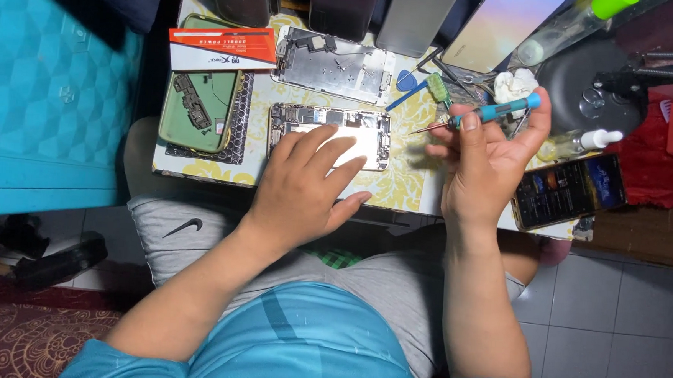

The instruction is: Repairing a smartphone by disassembling or assembling internal components using a precision screwdriver

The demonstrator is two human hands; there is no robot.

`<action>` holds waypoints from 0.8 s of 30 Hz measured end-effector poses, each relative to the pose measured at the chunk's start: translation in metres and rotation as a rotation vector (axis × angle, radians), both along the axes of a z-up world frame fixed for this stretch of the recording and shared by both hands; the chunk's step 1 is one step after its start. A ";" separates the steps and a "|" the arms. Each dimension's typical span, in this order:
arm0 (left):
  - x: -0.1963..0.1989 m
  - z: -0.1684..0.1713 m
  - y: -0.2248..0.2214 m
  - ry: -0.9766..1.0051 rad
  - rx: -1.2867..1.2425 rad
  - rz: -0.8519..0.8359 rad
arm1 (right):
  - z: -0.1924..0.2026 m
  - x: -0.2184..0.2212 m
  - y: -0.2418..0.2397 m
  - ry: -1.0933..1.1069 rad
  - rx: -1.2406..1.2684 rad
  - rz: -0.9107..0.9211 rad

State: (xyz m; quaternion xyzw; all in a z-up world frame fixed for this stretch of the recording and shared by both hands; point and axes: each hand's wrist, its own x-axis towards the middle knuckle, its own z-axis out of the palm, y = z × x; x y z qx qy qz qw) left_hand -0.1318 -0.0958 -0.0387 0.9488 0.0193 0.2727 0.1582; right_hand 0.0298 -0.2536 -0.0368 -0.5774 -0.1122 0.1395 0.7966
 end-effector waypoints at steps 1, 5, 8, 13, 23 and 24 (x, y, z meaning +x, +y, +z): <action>0.001 0.001 0.001 -0.001 0.003 0.004 | -0.001 0.001 0.000 -0.001 0.003 0.004; 0.004 -0.001 0.001 0.009 0.024 0.014 | -0.009 0.004 -0.001 -0.173 -0.115 0.014; 0.007 -0.003 -0.001 0.012 0.026 0.026 | -0.017 0.005 -0.003 -0.256 -0.113 0.058; 0.009 -0.009 -0.001 0.034 0.102 0.054 | -0.024 0.002 -0.005 -0.329 -0.126 0.090; 0.014 0.003 -0.001 -0.052 -0.115 0.129 | -0.022 -0.001 -0.004 -0.292 -0.125 0.030; 0.016 0.005 -0.001 -0.059 -0.161 0.148 | -0.022 0.000 -0.005 -0.269 -0.125 0.024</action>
